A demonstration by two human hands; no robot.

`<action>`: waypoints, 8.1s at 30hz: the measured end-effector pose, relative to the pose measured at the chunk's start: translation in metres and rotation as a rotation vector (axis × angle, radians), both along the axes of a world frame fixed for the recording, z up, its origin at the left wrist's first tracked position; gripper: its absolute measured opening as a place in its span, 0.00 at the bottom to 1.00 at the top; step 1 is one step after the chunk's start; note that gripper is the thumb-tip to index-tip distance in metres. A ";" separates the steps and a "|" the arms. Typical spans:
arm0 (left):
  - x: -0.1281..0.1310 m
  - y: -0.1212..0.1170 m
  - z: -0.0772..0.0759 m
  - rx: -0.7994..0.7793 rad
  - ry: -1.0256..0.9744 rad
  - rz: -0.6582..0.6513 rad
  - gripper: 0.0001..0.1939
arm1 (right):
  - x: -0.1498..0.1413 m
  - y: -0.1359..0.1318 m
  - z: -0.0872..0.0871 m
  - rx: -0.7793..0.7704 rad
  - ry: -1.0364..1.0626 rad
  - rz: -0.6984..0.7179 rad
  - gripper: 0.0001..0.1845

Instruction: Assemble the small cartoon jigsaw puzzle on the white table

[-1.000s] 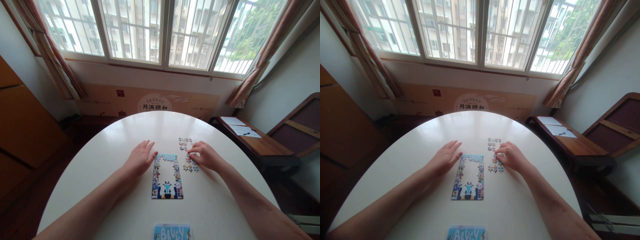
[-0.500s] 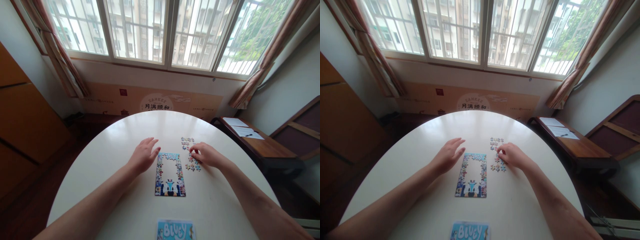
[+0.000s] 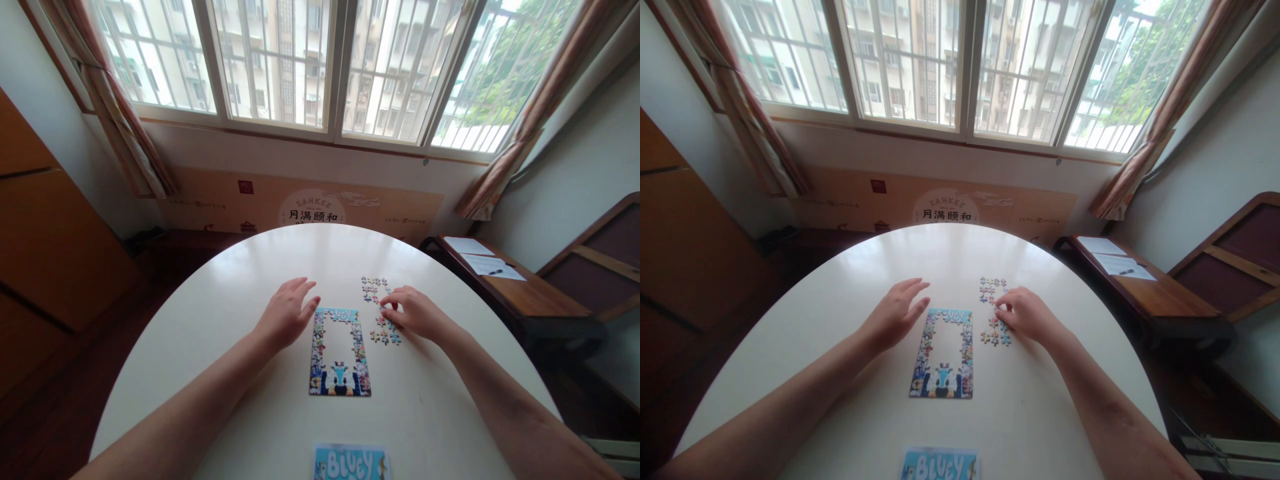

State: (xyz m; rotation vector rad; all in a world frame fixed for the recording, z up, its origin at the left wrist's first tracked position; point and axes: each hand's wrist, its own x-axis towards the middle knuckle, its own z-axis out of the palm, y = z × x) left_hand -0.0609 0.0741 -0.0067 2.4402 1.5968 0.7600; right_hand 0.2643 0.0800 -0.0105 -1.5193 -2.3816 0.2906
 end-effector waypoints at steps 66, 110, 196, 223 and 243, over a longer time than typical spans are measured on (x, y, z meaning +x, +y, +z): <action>0.002 -0.005 -0.008 -0.102 0.012 -0.045 0.09 | -0.131 0.018 0.011 -0.355 0.123 -0.137 0.10; 0.008 0.003 -0.004 0.104 0.184 -0.281 0.11 | 0.021 -0.005 -0.014 0.383 0.778 -0.495 0.20; -0.003 0.004 0.002 -0.042 -0.442 -0.041 0.20 | 0.005 -0.034 0.016 -0.107 0.081 -0.040 0.14; 0.011 -0.010 0.009 0.020 -0.338 -0.263 0.09 | -0.019 -0.040 0.022 -0.392 0.910 -0.097 0.20; 0.020 -0.023 0.021 -0.223 -0.474 -0.434 0.07 | -0.094 -0.061 0.008 -0.451 1.167 -0.072 0.14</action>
